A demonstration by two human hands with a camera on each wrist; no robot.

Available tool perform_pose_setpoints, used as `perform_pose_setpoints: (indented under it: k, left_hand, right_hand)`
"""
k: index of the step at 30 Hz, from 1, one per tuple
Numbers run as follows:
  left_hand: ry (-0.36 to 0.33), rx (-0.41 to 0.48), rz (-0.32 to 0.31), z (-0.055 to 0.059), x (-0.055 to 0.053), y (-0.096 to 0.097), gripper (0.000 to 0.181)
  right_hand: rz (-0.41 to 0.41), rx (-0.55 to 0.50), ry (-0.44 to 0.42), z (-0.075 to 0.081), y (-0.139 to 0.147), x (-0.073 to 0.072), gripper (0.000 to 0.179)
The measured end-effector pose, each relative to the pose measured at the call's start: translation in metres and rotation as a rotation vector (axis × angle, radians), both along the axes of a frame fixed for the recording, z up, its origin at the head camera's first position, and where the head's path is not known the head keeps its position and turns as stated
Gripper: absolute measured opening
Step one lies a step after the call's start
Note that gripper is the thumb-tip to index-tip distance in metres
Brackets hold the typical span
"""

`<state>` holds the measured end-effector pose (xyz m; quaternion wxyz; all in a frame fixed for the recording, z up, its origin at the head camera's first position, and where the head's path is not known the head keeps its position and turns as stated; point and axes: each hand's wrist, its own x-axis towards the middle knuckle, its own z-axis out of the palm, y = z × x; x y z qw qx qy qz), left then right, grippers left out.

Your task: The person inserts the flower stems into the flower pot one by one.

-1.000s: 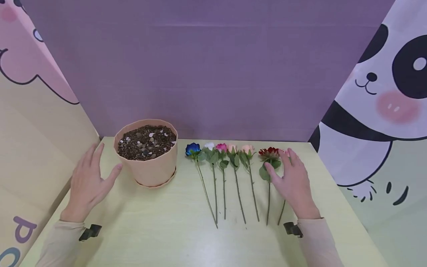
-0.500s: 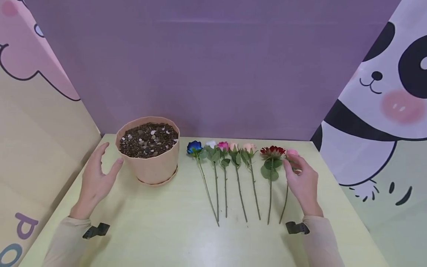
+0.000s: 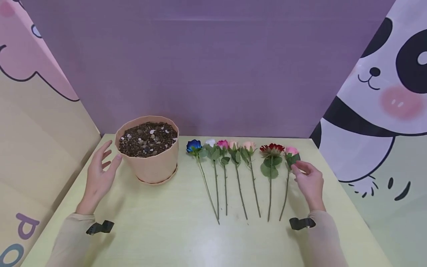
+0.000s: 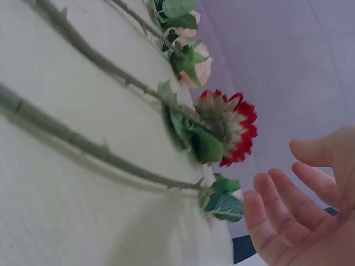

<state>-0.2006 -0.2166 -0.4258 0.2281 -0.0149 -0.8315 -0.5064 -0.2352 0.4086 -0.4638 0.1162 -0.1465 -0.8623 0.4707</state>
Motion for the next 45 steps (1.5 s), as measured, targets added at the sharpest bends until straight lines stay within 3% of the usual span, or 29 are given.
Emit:
perform_pose_setpoints:
  k: [7,15,20,30,34,39,45]
  left_hand:
    - [-0.028,0.027,-0.017,-0.002,-0.005,0.0,0.064]
    - [-0.046,0.049,-0.02,-0.009,-0.009,0.002,0.062]
    - [-0.048,0.067,-0.01,-0.011,-0.012,0.001,0.062]
    - [-0.021,0.152,-0.01,-0.011,-0.018,0.004,0.059]
    - [-0.034,0.168,-0.026,-0.012,-0.021,0.005,0.061]
    - [-0.046,0.182,-0.04,-0.012,-0.021,0.005,0.063]
    - [-0.057,0.185,-0.066,-0.015,-0.024,0.006,0.064]
  right_hand:
    - [0.05,-0.125,-0.066,-0.013,0.011,-0.007,0.059]
    - [0.082,-0.13,-0.157,-0.026,0.015,-0.011,0.06]
    - [0.085,-0.112,-0.2,-0.026,0.015,-0.017,0.062]
    - [0.102,-0.088,-0.237,-0.031,0.016,-0.013,0.058]
    - [0.11,-0.078,-0.242,-0.037,0.018,-0.011,0.058]
    - [0.136,-0.047,-0.224,-0.034,0.017,-0.015,0.06]
    - [0.134,-0.123,-0.228,-0.032,0.019,-0.016,0.059]
